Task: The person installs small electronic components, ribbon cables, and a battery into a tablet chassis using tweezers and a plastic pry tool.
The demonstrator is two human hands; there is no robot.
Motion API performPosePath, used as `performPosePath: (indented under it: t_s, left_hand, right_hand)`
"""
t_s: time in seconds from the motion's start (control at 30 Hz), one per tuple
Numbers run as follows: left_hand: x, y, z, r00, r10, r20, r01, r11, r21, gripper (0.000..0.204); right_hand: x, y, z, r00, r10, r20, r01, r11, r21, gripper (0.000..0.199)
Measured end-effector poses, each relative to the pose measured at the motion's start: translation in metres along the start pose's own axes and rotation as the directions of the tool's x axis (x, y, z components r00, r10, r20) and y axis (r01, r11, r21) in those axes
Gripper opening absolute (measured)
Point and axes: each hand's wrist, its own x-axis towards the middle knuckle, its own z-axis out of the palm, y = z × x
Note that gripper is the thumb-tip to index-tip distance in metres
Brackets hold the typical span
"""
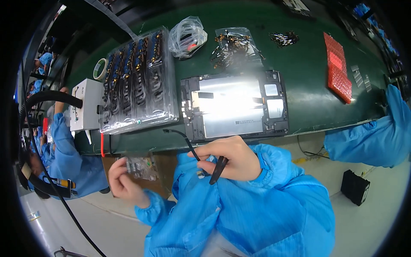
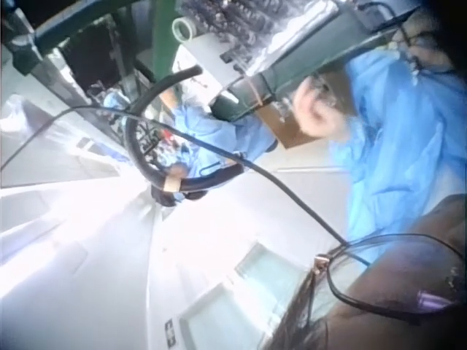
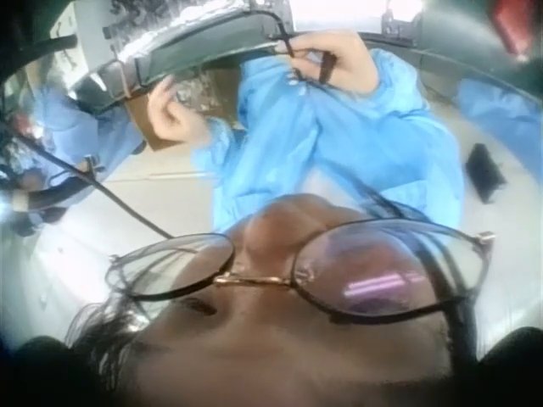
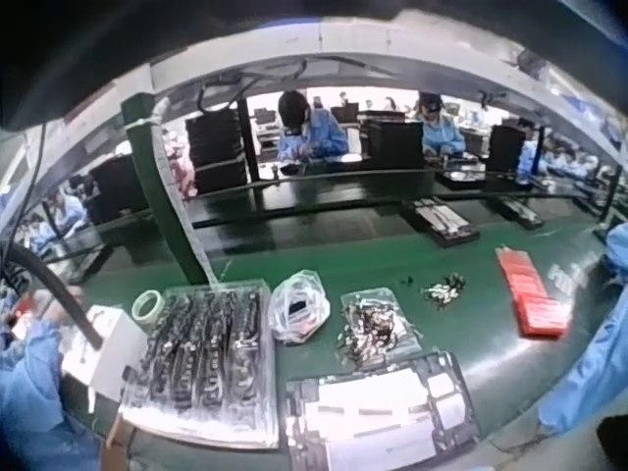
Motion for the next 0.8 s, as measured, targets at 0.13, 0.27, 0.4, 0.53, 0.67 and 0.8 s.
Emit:
performPosePath:
  t_s: [0.13, 0.27, 0.4, 0.53, 0.67, 0.8]
  left_hand:
    - [0.014, 0.041, 0.066, 0.939, -0.012, 0.343, 0.205, 0.821, -0.533, 0.02]
    - [0.014, 0.054, 0.083, 0.942, 0.007, 0.336, 0.194, 0.805, -0.56, 0.022]
    - [0.019, 0.058, 0.087, 0.945, 0.09, 0.313, 0.102, 0.831, -0.547, 0.021]
    - [0.022, 0.06, 0.088, 0.929, 0.164, 0.331, 0.028, 0.862, -0.506, 0.021]
    - [0.022, 0.063, 0.089, 0.896, 0.229, 0.38, 0.0, 0.857, -0.516, 0.021]
    - [0.023, 0.062, 0.094, 0.861, 0.332, 0.385, -0.101, 0.854, -0.51, 0.022]
  right_hand:
    - [0.0, -0.007, -0.002, 0.994, 0.082, 0.074, -0.086, 0.995, 0.047, 0.027]
    - [-0.006, -0.014, -0.001, 0.992, 0.103, 0.067, -0.104, 0.994, 0.016, 0.028]
    - [-0.01, -0.01, -0.003, 0.993, 0.11, 0.048, -0.113, 0.992, 0.053, 0.027]
    - [-0.007, -0.008, -0.008, 0.999, 0.042, -0.016, -0.04, 0.993, 0.112, 0.032]
    - [0.005, -0.01, -0.014, 0.981, -0.088, -0.172, 0.108, 0.988, 0.109, 0.038]
    - [0.009, -0.007, -0.008, 0.969, -0.063, -0.24, 0.075, 0.996, 0.039, 0.026]
